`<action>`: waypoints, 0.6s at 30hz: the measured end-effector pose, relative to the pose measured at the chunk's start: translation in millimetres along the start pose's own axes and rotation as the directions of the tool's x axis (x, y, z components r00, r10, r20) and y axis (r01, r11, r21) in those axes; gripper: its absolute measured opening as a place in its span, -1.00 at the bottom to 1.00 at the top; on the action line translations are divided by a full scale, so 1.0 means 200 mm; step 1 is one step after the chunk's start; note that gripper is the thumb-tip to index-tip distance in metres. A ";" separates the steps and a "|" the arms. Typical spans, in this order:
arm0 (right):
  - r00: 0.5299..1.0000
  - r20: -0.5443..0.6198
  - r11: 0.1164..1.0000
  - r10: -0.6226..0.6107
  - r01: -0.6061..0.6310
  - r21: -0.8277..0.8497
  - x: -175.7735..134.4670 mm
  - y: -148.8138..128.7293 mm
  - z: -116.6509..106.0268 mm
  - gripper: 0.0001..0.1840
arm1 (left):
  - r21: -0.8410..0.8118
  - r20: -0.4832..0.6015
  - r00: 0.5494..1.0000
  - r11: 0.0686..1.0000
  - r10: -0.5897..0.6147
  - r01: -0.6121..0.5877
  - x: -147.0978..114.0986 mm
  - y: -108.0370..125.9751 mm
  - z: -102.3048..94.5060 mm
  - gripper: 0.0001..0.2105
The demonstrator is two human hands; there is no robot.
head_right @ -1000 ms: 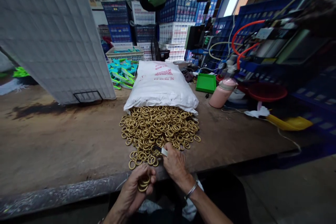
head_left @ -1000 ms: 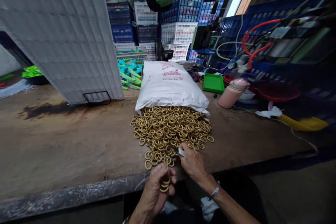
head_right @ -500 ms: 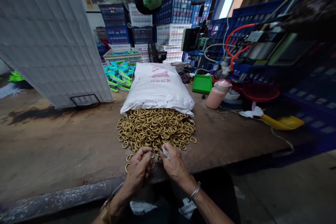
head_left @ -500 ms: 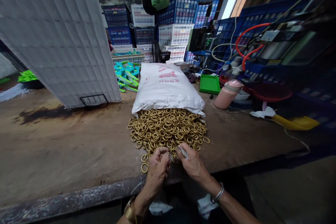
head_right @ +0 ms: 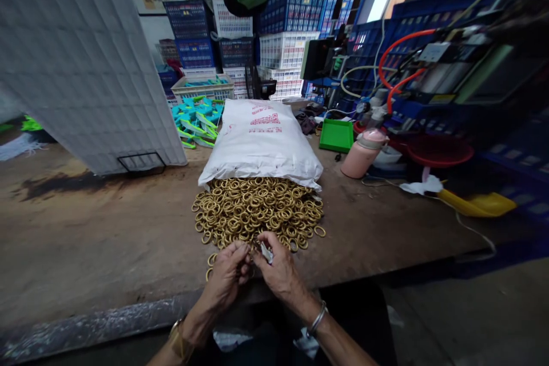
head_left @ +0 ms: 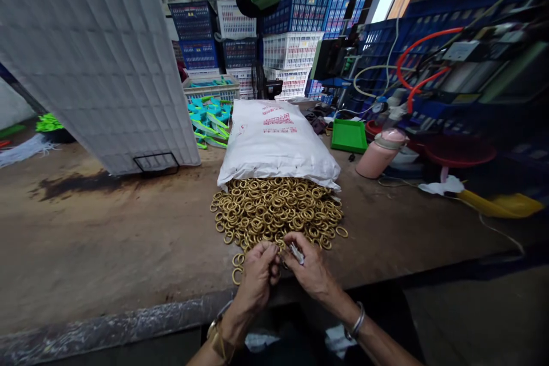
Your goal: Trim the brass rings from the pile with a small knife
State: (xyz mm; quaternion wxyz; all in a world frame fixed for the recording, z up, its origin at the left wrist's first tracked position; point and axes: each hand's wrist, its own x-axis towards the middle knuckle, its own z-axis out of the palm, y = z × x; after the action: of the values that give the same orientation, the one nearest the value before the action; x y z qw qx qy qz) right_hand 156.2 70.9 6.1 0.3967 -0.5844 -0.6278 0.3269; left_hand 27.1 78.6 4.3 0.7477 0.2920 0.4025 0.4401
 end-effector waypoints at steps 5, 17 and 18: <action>0.996 0.094 0.995 -0.001 -0.008 0.102 0.01 0.00 0.02 -0.69 | 0.160 -0.013 0.996 0.984 0.086 -0.082 0.01 -0.01 -0.01 -0.70; 0.989 0.067 0.980 0.134 -0.143 0.142 0.06 -0.02 -0.03 -0.77 | 0.477 -0.054 0.943 0.838 0.329 -0.265 0.02 0.03 0.01 -0.82; 0.989 0.062 0.980 0.137 -0.145 0.139 0.06 -0.02 -0.04 -0.77 | 0.471 -0.066 0.946 0.846 0.316 -0.250 0.02 0.02 0.01 -0.83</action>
State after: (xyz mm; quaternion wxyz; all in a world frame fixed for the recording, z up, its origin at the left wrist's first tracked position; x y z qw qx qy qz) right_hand 160.1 82.0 15.0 0.3970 -0.5886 -0.5699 0.4137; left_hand 27.9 84.2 7.6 0.5544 0.4839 0.4986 0.4581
